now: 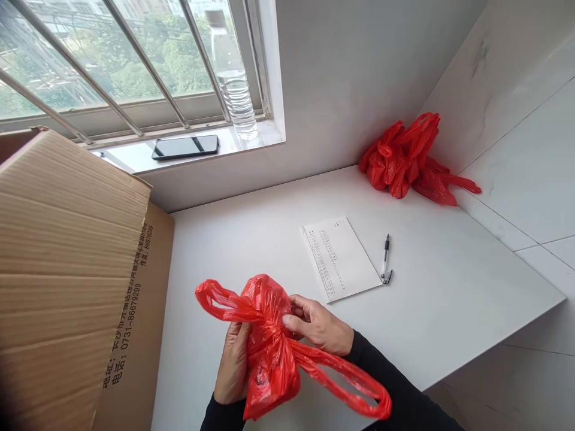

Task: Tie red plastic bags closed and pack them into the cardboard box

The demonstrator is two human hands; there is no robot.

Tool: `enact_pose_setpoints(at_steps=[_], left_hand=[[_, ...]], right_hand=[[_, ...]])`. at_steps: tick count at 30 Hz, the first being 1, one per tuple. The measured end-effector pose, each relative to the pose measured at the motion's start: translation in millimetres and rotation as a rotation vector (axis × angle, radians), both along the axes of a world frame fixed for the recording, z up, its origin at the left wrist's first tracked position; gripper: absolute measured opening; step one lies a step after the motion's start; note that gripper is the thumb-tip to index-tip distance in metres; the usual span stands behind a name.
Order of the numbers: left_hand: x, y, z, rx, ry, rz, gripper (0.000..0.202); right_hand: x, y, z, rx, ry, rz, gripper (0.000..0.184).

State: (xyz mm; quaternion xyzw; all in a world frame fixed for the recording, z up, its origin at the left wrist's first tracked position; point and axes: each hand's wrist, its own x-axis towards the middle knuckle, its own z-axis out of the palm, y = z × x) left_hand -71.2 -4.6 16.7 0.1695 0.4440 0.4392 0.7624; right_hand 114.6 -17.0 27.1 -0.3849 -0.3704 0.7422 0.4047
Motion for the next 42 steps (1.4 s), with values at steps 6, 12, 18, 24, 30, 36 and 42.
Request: enact_pose_setpoints(at_steps=[6,12,18,24,30,36,42], left_hand=[[4,-3,4.8,0.183,0.074,-0.191,0.053],[1,-1,4.5,0.198,0.170,-0.116,0.033],[-3,-1,-4.5,0.116,0.206,-0.105,0.026],[2,-3,-1.2,0.133,0.224,-0.154,0.026],[2,-6,6.8,0.245,0.291,-0.252,0.030],[7,-6,11.0,0.266,0.290,-0.216,0.031],[12,0,23.5,0.256,0.374,-0.247,0.019]], right_hand=[[-7,1,0.5,0.101,-0.131,-0.189,0.033],[-1,0,4.8,0.089,-0.139,-0.090,0.038],[1,-3,3.6,0.050,-0.103,-0.091,0.034],[-3,-1,8.4,0.099,-0.074,-0.149,0.032],[-7,7,6.5,0.097,-0.143,-0.267,0.026],[-8,8,5.4,0.052,-0.121,-0.290,0.022],[-5,8,13.8,0.044,-0.114,-0.188,0.037]])
